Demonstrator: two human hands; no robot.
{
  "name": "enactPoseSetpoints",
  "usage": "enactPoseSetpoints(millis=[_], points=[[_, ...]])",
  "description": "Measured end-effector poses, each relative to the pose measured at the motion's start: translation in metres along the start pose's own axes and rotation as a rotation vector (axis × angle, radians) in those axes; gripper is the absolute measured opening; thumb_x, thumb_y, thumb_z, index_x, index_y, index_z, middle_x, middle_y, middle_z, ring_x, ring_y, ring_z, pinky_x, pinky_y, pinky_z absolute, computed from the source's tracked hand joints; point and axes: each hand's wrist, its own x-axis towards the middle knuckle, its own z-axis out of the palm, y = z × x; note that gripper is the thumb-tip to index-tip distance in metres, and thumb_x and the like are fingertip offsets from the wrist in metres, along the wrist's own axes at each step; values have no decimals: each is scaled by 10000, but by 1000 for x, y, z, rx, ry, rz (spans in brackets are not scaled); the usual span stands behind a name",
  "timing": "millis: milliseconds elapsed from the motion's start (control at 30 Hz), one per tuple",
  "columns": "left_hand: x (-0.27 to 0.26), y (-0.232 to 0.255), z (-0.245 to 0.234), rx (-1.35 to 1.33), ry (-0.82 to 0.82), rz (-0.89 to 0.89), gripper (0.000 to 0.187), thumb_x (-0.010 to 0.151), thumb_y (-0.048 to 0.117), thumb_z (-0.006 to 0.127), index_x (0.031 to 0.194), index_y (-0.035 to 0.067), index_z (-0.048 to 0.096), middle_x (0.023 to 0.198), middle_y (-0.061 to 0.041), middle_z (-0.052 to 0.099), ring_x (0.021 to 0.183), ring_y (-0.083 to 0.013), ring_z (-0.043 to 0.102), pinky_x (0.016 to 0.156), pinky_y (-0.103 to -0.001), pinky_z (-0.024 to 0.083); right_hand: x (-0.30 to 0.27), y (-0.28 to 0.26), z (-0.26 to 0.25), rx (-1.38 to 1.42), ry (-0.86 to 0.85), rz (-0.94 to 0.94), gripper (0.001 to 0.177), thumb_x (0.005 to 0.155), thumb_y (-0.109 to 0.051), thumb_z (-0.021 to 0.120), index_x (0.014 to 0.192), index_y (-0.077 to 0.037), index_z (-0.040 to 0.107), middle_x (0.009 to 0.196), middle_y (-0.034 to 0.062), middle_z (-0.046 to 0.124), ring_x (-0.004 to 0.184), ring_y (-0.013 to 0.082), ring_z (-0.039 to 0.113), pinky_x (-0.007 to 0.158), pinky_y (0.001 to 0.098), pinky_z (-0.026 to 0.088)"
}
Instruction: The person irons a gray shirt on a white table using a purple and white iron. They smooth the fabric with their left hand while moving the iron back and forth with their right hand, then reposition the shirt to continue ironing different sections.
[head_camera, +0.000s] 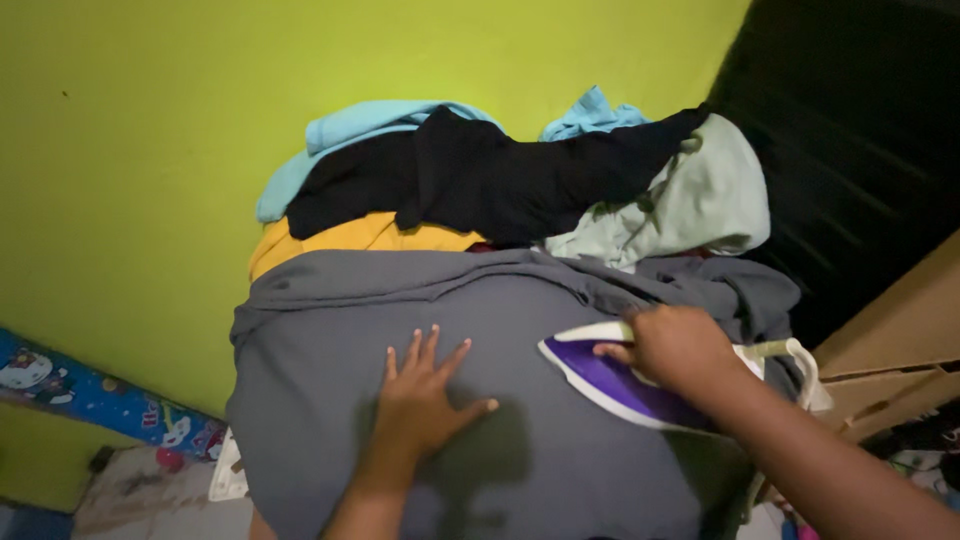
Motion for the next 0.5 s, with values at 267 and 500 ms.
enactPoseSetpoints(millis=[267, 500], points=[[7, 8, -20, 11, -216, -80, 962, 729, 776, 686, 1541, 335, 417, 1675, -149, 194, 1547, -334, 139, 1229, -586, 74, 67, 7, 5, 34, 139, 53, 662, 843, -718, 631, 940, -77, 762, 873, 157, 746, 826, 348, 739, 776, 463, 583], [10, 10, -23, 11, -260, -104, 991, 736, 791, 665, 1582, 351, 395, 1669, -132, 164, 1561, -324, 86, 1233, -575, 45, 116, 5, 6, 62, 216, 121, 614, 855, -670, 669, 873, -66, 778, 887, 155, 755, 859, 351, 737, 772, 454, 576]])
